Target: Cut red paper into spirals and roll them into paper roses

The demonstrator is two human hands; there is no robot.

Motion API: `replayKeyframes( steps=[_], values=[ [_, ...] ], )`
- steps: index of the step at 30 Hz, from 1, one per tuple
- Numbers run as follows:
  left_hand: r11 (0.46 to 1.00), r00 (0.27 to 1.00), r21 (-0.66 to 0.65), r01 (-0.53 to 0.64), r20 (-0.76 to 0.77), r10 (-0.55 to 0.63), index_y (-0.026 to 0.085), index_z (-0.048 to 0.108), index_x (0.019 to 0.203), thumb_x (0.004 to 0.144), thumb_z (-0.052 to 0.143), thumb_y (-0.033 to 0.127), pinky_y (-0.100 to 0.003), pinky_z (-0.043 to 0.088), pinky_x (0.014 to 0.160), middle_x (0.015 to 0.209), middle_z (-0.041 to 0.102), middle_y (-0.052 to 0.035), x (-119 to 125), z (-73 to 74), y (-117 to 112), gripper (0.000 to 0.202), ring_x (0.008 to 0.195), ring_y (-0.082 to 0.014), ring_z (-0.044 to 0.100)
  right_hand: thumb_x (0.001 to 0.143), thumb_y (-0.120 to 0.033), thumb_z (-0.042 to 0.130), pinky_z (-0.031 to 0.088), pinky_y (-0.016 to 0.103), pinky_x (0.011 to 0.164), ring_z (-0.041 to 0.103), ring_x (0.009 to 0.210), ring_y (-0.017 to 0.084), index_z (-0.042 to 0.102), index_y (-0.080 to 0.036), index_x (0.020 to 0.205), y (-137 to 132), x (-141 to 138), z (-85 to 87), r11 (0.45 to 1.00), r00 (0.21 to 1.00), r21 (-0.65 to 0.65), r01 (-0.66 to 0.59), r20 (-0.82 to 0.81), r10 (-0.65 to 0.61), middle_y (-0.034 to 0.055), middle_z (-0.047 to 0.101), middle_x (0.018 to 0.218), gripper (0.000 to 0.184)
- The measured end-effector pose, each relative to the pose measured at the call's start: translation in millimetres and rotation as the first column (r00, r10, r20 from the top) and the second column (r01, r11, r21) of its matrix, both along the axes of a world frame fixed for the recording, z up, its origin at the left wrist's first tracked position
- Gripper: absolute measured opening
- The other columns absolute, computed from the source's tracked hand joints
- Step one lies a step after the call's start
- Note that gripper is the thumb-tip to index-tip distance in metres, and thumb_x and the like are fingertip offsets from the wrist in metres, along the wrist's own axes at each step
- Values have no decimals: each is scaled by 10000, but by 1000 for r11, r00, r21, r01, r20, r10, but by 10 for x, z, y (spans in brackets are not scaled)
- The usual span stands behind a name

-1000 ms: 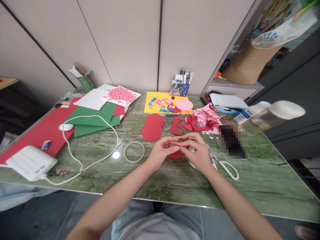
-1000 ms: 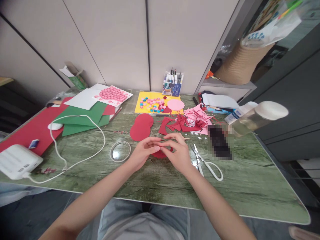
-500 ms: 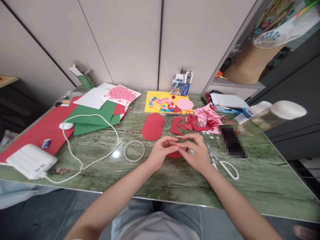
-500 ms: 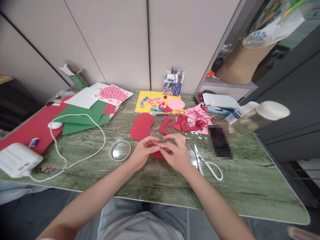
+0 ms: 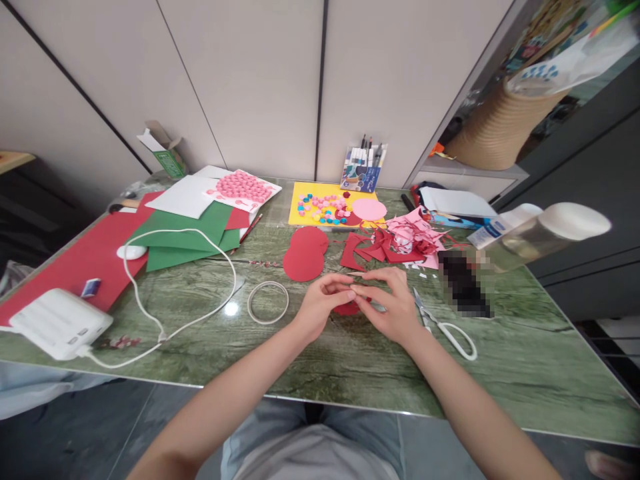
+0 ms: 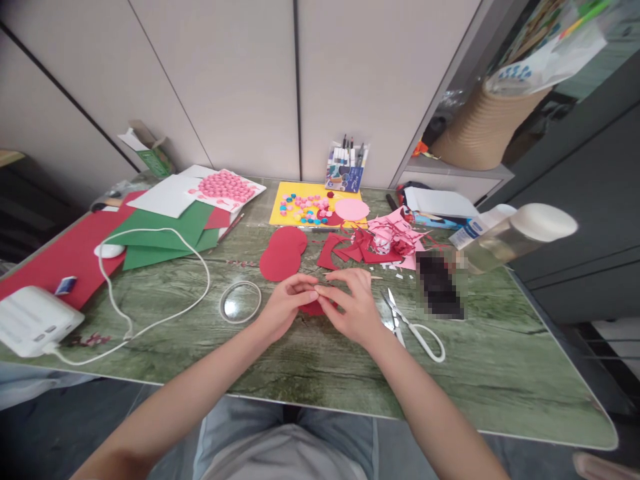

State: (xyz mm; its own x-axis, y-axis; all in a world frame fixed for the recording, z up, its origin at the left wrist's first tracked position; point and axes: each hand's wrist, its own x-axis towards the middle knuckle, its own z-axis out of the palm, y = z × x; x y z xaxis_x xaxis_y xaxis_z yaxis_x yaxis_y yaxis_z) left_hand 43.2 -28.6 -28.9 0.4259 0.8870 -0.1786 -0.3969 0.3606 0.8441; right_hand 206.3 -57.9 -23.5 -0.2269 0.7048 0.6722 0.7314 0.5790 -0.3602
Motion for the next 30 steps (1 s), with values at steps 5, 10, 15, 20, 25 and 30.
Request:
replayKeyframes(
  steps=[5, 10, 15, 20, 25, 30],
  values=[
    [999, 999, -21, 39, -35, -40, 154, 658, 854, 584, 766, 195, -224, 431, 656, 692, 662, 7, -20, -14, 28, 294, 634, -92, 586, 791, -161, 587, 438, 421, 813, 540, 940, 216, 660, -289, 985, 4, -17, 54, 986, 996, -145, -81, -44, 75, 54, 589, 992, 244],
    [999, 999, -35, 15, -48, -16, 155, 657, 894, 580, 771, 200, -246, 444, 712, 724, 692, -8, -10, 0, 34, 337, 667, -107, 614, 794, -172, 592, 454, 408, 781, 553, 891, 206, 677, -294, 955, 7, -38, 46, 988, 993, -145, -55, -110, 39, 41, 596, 915, 219],
    [998, 1000, -62, -13, -23, 12, 155, 650, 907, 569, 776, 183, -279, 462, 757, 790, 711, -33, 5, 46, 16, 363, 728, -132, 639, 782, -180, 611, 462, 407, 796, 558, 910, 205, 687, -297, 932, 0, -47, 24, 991, 979, -135, 12, -201, -39, 40, 583, 938, 205],
    [999, 1000, -46, 22, -13, -22, 155, 660, 875, 570, 775, 183, -297, 467, 775, 813, 705, -36, 9, 42, -3, 327, 752, -141, 638, 760, -203, 639, 477, 391, 781, 565, 893, 202, 697, -279, 841, 9, -50, 22, 984, 953, -175, 24, -294, -76, 36, 563, 919, 126],
    [999, 999, -27, 31, -21, -31, 151, 665, 869, 570, 776, 185, -291, 457, 778, 799, 689, -30, 8, 23, -4, 321, 757, -135, 621, 735, -216, 666, 477, 388, 777, 564, 889, 203, 683, -250, 753, 25, -49, -6, 982, 946, -191, 0, -318, -62, 36, 557, 910, 42],
    [1000, 999, -10, 28, -37, -28, 150, 669, 815, 566, 777, 187, -278, 448, 769, 820, 672, -26, 2, 42, -2, 274, 782, -134, 602, 727, -203, 665, 472, 392, 777, 558, 903, 209, 667, -243, 726, 24, -34, -17, 984, 954, -178, -7, -297, -47, 38, 553, 922, 39]
  ],
)
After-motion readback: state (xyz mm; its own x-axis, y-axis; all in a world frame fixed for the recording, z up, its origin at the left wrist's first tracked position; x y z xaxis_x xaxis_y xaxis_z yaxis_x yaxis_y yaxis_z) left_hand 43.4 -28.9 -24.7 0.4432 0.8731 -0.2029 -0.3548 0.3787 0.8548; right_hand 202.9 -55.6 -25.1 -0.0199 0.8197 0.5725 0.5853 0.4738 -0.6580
